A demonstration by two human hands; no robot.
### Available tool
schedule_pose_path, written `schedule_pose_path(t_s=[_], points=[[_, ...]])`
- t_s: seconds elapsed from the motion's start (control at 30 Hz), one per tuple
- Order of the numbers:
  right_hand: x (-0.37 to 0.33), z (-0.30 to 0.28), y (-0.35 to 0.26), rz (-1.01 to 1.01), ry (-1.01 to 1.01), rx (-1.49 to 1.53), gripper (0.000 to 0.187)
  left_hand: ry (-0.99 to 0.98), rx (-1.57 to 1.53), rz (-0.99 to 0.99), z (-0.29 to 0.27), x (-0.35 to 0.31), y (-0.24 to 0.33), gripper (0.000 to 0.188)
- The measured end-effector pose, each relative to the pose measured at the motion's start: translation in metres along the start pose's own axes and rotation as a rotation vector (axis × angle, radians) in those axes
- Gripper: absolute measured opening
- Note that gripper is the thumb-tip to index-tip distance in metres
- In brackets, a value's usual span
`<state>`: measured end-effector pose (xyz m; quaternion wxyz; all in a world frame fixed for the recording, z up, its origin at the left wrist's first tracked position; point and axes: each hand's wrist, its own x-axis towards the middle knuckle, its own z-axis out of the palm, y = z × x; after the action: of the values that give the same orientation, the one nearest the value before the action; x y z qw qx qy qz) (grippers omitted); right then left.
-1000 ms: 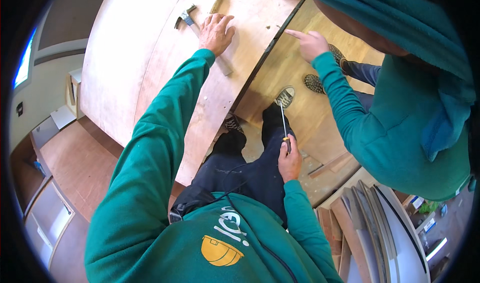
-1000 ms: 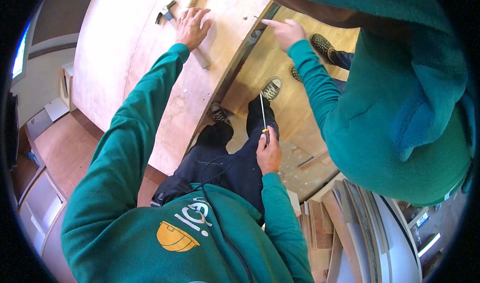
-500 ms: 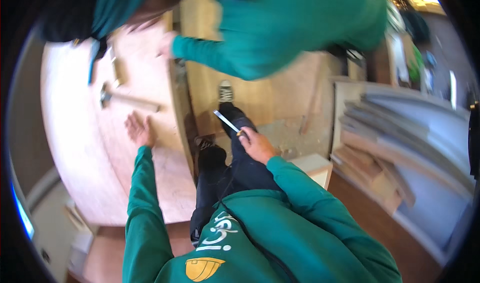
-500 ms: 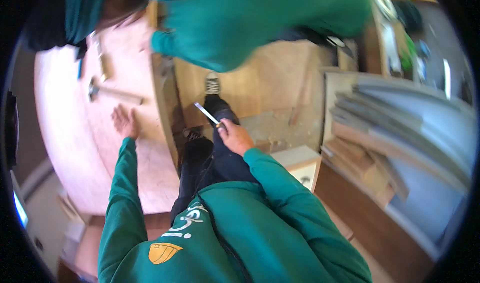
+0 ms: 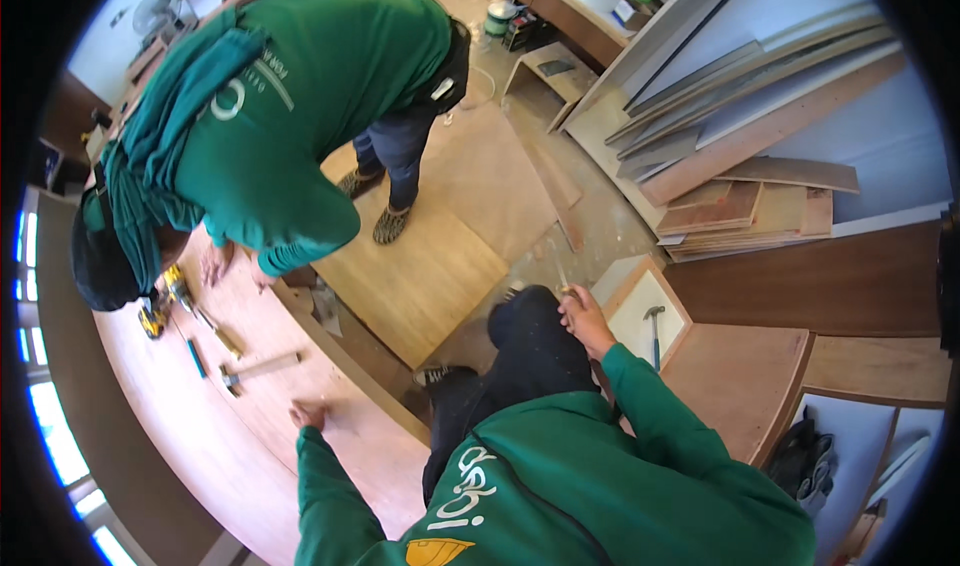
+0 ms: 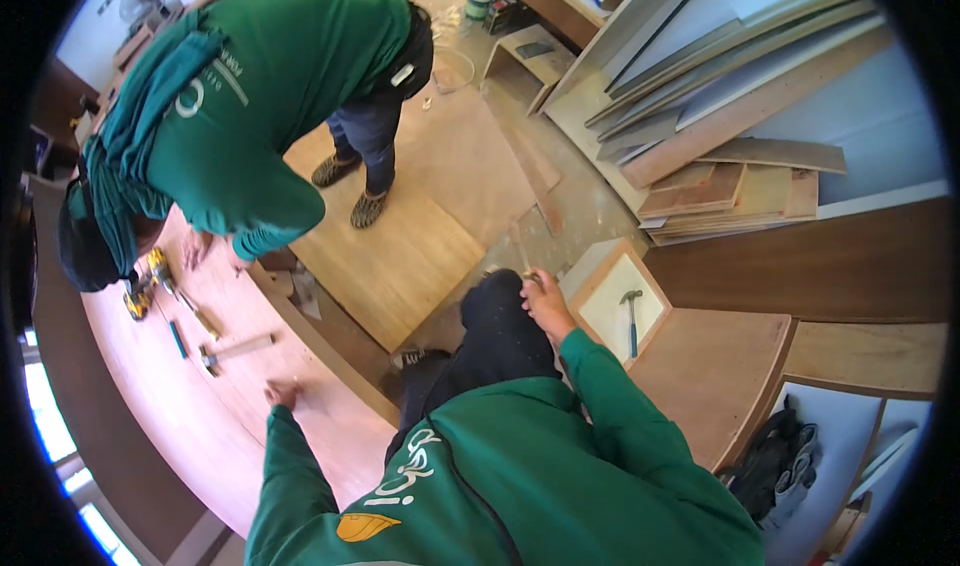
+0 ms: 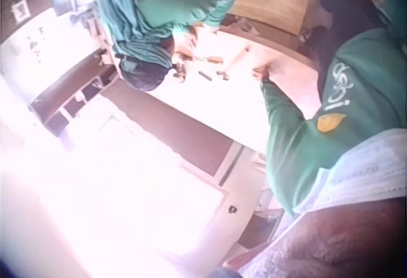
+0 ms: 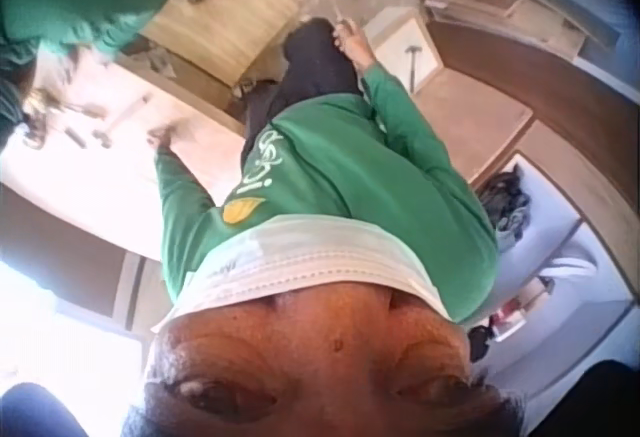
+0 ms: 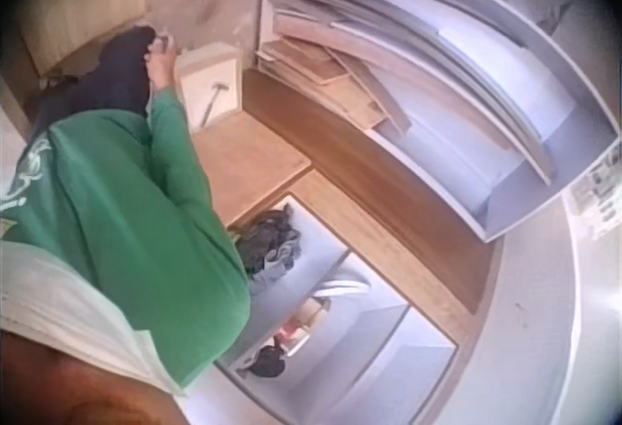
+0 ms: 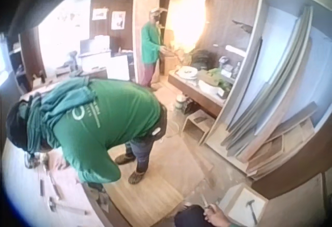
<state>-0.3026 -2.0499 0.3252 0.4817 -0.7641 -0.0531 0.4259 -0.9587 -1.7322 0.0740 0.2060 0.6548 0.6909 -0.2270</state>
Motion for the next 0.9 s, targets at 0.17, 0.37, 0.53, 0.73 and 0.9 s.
schedule_pose_path(t_s=[0.17,0.37,0.53,0.73,0.9], points=[[-0.006,-0.089,0.055,-0.029,0.100,0.299,0.033,-0.130,-0.050,-0.054,0.024,-0.052,0.059,0.126],[0.011,-0.123,0.107,0.217,0.219,0.420,0.005,-0.026,-0.245,-0.167,0.050,-0.080,0.135,0.118],[0.062,-0.197,0.127,0.261,0.175,0.449,0.007,-0.192,-0.706,-0.012,0.055,-0.123,0.262,0.068],[0.152,-0.231,0.109,0.032,0.099,0.308,0.016,-0.174,-0.847,0.185,0.034,-0.059,0.335,0.043],[0.164,-0.282,0.070,0.120,0.150,0.333,0.029,0.060,0.348,1.015,-0.015,-0.045,0.401,0.027]])
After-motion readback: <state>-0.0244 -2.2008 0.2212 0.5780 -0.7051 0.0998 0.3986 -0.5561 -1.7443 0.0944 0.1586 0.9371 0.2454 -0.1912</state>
